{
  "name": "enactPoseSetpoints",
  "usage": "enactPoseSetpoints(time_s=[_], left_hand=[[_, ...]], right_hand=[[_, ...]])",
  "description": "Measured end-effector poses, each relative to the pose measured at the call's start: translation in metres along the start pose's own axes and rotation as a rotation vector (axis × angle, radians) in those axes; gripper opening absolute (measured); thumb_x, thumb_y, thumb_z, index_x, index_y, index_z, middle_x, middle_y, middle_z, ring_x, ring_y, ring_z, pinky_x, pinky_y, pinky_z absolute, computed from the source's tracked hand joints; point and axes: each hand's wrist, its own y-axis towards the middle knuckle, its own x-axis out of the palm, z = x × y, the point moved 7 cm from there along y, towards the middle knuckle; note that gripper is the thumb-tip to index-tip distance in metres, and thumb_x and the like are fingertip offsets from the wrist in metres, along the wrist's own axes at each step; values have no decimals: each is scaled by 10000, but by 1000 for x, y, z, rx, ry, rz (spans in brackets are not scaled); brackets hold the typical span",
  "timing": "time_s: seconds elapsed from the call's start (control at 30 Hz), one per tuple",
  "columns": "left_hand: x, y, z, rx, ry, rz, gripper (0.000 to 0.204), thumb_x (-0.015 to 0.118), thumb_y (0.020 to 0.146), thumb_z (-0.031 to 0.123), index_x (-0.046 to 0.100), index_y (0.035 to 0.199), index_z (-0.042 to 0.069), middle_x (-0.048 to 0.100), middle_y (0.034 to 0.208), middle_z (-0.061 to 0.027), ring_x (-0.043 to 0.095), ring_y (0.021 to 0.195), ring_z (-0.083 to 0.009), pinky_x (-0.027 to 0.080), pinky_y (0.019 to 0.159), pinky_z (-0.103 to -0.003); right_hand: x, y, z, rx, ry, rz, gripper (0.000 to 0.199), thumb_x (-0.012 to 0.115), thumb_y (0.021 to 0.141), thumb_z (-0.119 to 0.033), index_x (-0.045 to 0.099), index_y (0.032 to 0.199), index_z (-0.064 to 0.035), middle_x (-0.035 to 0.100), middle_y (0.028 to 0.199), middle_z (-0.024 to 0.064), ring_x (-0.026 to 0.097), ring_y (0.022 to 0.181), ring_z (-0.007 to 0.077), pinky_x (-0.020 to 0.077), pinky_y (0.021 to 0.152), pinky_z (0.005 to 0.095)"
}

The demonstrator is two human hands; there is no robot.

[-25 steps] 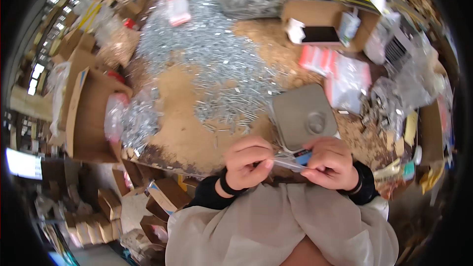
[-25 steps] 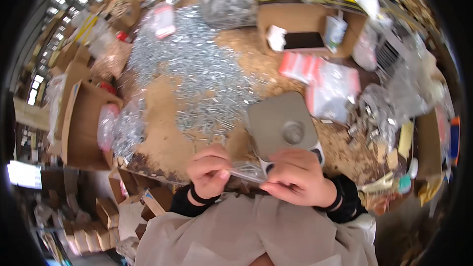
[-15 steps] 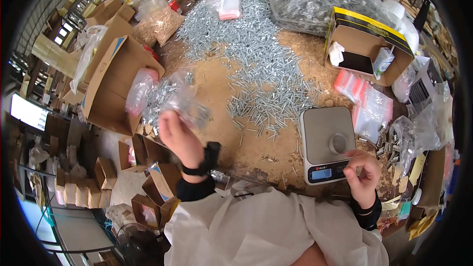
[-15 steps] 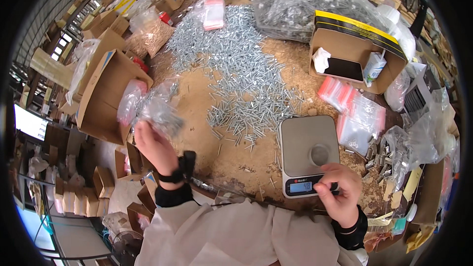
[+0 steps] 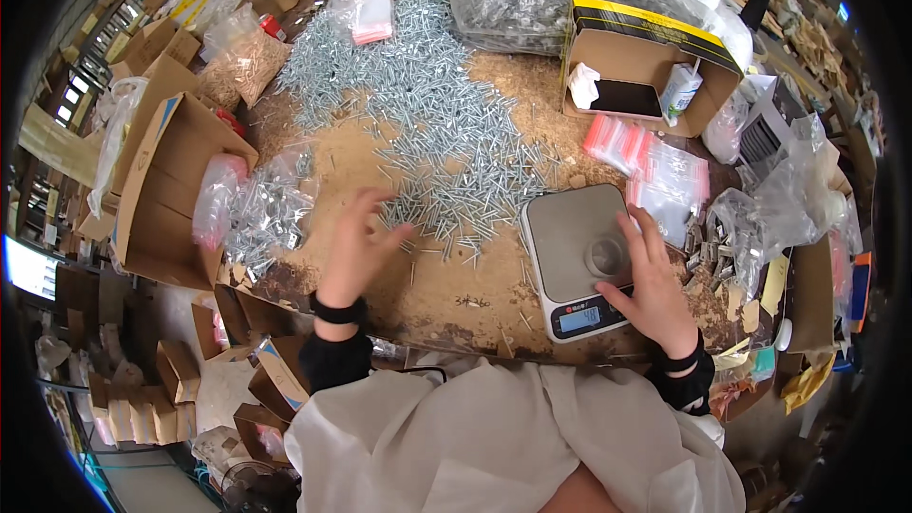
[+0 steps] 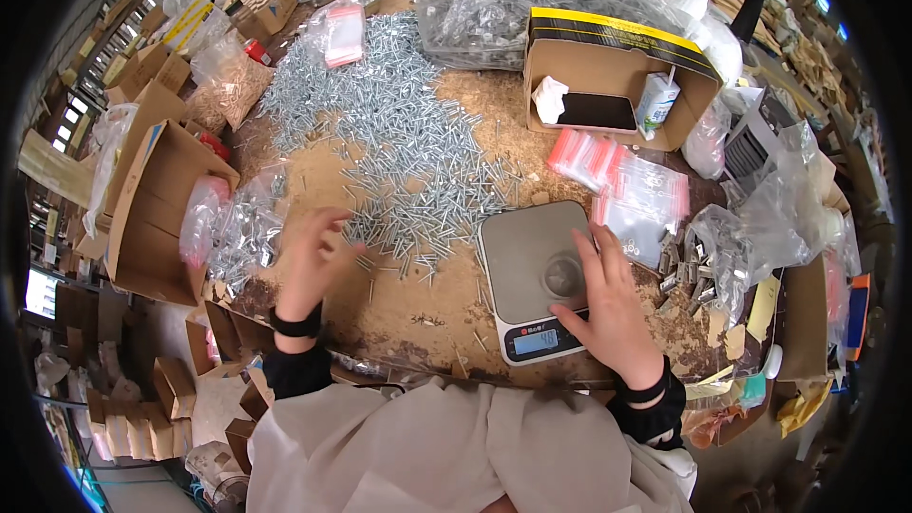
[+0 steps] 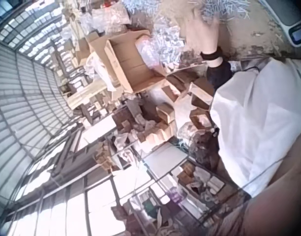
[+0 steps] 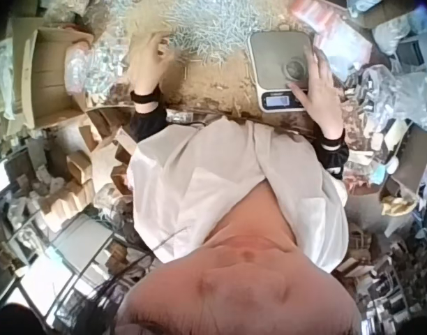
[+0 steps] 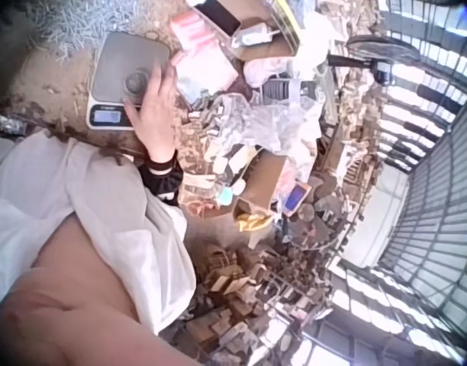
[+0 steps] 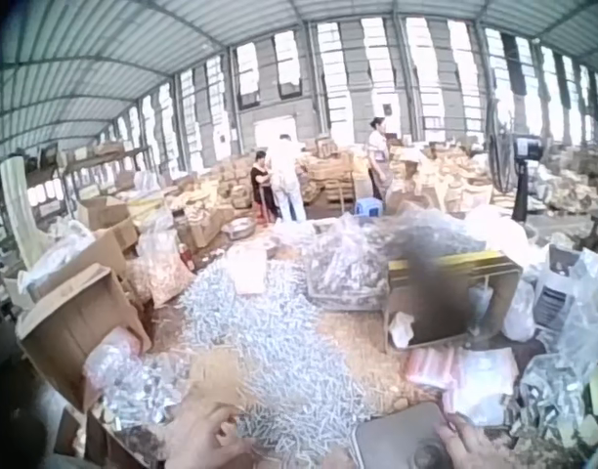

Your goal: The person repeatedly scoops metal screws from a large pile on a table, places them onto a digital scale, and then transfers them into small plastic bags. The process is repeated continuously throughout the clip, with the person handling the screws and bags by hand.

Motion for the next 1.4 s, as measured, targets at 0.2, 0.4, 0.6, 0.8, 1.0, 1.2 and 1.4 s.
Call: enactPoseSetpoints(time_s=[0.2,0.4,0.6,0.8,1.0,1.2,1.4], left_hand=[[61,53,52,339,229,-210,543,832,727,176,615,1209,55,593,1191,-166,577,1093,-383,483,936,-451],[112,76,30,236,272,-336,611,838,661,214,586,1201,79,567,1119,-166,592,1058,-389,499,907,-454],[117,71,36,256,272,-340,468,784,707,155,555,1108,80,581,1050,-163,614,985,-395,518,819,-461],[113,65,40,269,219,-325,394,750,745,96,561,1090,66,602,1047,-171,624,938,-397,505,804,-456],[104,72,29,305,-117,-301,327,769,759,60,603,1038,31,649,919,-126,620,742,-260,506,694,-361],[97,81,28,141,-374,-355,174,727,866,18,610,992,44,625,821,20,538,727,-30,430,606,-226],[87,70,56,85,-696,-324,142,737,876,28,623,958,48,651,904,26,575,796,-30,432,622,-216]], right_hand=[[14,12,1,-110,-11,-14,786,764,815,-208,379,1477,-33,467,1416,224,399,1373,418,316,1157,499],[13,13,-2,-146,-43,50,717,773,797,-202,455,1417,-35,558,1304,202,506,1254,403,396,1086,482],[3,17,-18,-168,-66,41,716,792,769,-194,488,1401,-52,611,1180,171,582,1109,382,455,1004,463],[-14,22,-37,-194,33,69,734,802,755,-197,491,1408,-70,631,1123,154,638,963,363,518,828,440],[-8,38,-42,-160,59,61,729,802,750,-168,493,1406,-86,632,1127,152,641,971,370,528,799,434],[14,55,-50,-159,65,54,757,812,721,-125,484,1401,-86,635,1135,166,609,1066,386,492,904,453],[40,74,-65,-200,100,-26,679,806,729,-187,525,1334,-57,660,1064,173,614,1058,381,467,946,466]])
